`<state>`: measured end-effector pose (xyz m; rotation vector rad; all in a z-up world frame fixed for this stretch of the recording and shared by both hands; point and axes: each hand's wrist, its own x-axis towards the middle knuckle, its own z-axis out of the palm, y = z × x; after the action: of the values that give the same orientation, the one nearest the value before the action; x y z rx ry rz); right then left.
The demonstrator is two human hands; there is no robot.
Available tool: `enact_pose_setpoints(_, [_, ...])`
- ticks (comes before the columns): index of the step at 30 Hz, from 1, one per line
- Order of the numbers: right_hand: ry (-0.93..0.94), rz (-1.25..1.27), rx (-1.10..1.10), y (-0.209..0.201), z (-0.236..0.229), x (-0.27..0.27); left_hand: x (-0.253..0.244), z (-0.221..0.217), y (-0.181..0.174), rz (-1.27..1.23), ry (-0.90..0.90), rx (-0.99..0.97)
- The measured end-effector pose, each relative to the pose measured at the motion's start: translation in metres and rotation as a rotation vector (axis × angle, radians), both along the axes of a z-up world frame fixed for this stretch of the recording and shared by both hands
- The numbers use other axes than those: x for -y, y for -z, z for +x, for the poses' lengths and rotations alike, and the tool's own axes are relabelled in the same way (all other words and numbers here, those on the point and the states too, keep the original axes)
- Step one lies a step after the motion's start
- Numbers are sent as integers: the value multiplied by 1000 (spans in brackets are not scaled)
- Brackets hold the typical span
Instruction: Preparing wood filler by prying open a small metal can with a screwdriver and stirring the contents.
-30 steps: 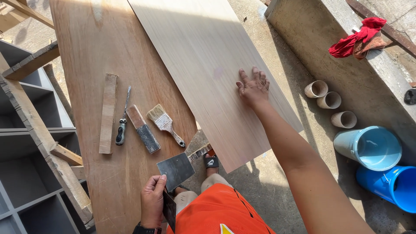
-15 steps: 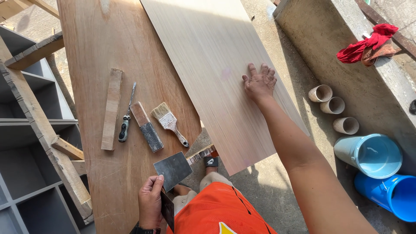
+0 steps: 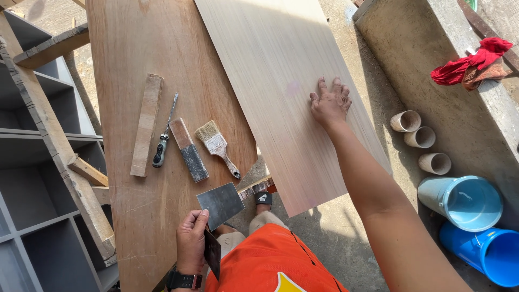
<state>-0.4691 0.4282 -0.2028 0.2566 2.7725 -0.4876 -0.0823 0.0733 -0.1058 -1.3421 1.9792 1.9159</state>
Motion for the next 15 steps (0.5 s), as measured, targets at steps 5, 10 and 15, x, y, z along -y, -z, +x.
enact_pose_setpoints(5, [-129,9,-59,3,71,16,-6,-9,-10,50,-16,19])
enact_pose_setpoints(10, [-318,-8,-105,6,157,40,-8,-16,-6,66,-5,-17])
enact_pose_setpoints(15, [-511,39,-256,23,204,53,-12,-23,-5,20,75,-41])
